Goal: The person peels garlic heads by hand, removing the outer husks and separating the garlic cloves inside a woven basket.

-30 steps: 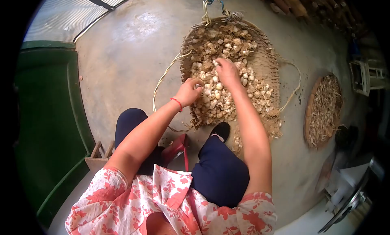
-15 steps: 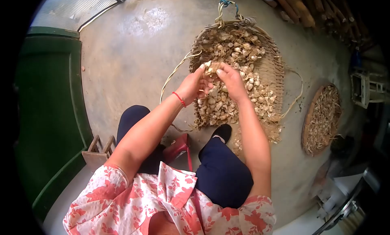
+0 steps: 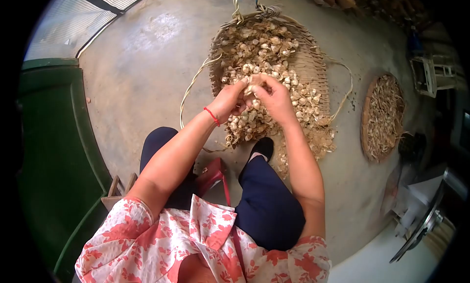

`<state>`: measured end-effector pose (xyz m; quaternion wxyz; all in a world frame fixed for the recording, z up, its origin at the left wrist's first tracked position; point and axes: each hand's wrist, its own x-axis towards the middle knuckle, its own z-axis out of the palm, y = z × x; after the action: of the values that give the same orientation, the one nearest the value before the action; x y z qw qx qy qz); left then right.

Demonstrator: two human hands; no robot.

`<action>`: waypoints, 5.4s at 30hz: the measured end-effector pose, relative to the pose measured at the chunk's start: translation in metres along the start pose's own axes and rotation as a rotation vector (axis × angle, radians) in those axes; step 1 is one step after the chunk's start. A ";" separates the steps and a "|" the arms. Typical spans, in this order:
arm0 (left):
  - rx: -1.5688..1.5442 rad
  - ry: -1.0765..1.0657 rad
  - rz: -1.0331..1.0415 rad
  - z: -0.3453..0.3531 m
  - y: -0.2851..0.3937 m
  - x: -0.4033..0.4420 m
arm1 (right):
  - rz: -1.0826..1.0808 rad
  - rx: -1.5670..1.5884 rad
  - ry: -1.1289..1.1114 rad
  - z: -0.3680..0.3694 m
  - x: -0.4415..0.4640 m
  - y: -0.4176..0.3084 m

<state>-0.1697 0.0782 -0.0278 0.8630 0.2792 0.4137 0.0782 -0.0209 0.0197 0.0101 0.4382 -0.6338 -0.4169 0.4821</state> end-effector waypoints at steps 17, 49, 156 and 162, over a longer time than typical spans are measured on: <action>-0.211 -0.316 0.116 0.005 0.002 -0.016 | 0.160 0.409 0.032 0.011 -0.003 0.011; 0.825 0.262 0.792 -0.004 -0.021 0.000 | -0.191 -0.368 0.098 0.008 -0.001 0.033; -0.319 0.101 0.363 -0.023 0.000 0.018 | 0.312 0.398 -0.260 0.000 0.071 0.030; -0.379 -0.005 0.300 -0.005 0.001 0.011 | -0.103 -0.530 -0.156 -0.026 0.046 0.016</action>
<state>-0.1664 0.0848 -0.0371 0.8797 0.1708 0.3433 0.2812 0.0144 0.0554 -0.0128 0.2476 -0.6652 -0.5927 0.3806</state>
